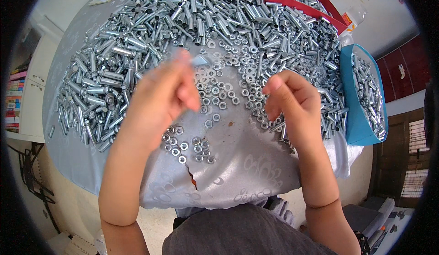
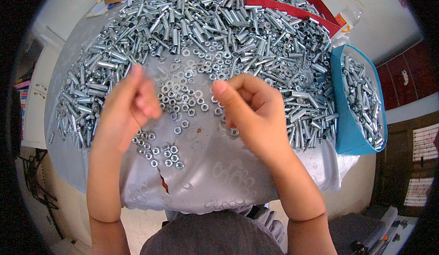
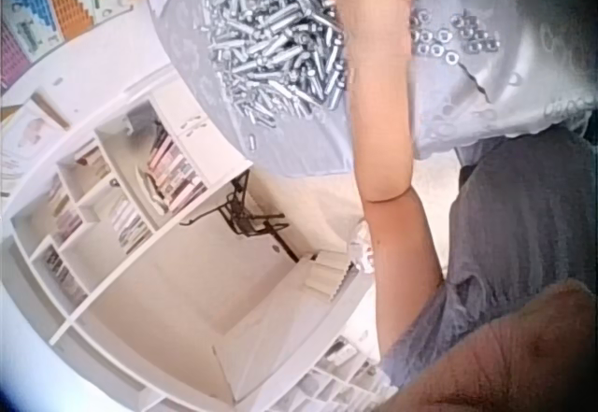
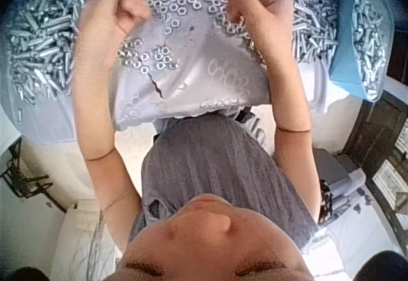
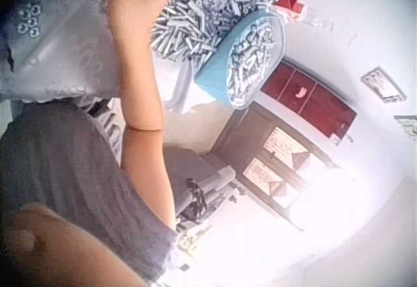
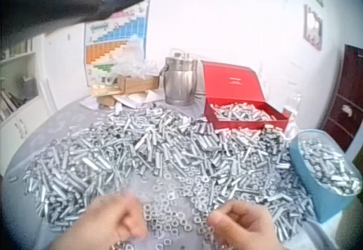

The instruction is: The person repeatedly picks up bolts and washers from a large pile on a table, places a washer onto the bolt, and then screws a nut onto the bolt by hand. The person handles the fasteners one at a time, assembling them into complete units.

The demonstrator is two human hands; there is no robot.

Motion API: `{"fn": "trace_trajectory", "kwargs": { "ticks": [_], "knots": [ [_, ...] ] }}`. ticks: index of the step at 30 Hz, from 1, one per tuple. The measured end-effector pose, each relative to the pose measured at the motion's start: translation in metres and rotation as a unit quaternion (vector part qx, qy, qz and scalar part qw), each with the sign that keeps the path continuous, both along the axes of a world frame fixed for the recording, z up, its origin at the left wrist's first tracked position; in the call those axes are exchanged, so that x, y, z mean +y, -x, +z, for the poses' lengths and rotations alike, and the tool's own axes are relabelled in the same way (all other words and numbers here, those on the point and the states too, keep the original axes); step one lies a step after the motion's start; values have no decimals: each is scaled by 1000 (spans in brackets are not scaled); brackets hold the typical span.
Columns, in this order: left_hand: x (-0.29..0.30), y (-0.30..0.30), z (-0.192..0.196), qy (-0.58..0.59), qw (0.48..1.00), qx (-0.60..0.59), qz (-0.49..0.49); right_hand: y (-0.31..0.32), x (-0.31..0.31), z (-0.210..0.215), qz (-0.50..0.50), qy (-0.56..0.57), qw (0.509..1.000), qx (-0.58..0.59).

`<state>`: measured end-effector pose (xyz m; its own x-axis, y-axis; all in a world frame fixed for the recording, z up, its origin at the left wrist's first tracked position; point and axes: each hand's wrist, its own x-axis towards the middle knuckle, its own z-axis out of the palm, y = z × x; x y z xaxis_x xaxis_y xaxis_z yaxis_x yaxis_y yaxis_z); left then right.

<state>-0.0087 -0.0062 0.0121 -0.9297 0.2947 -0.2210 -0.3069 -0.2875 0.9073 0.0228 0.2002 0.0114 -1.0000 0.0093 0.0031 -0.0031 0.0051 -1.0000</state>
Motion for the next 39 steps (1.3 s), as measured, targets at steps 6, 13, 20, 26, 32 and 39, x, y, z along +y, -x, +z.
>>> {"fn": "trace_trajectory", "kwargs": {
  "ticks": [6, 13, 20, 26, 32, 39],
  "knots": [
    [-52, 35, -2, -356, 903, 33, 240, 11, 13, 0, -67, 108, 991, -32],
    [-43, 31, -7, -400, 903, -66, 140, 14, 15, 1, -72, 140, 987, -38],
    [-5, 16, -16, -175, 979, -85, 52, 21, 37, 1, -120, -180, 969, 118],
    [0, 9, -18, -107, 994, -27, 13, 34, 68, -11, -39, -470, 854, 219],
    [2, 7, -17, -127, 990, -64, 1, 28, 63, -17, -8, -544, 811, 215],
    [5, 6, -16, -140, 984, -105, -12, 26, 61, -15, -15, -553, 808, 202]
  ]
}}
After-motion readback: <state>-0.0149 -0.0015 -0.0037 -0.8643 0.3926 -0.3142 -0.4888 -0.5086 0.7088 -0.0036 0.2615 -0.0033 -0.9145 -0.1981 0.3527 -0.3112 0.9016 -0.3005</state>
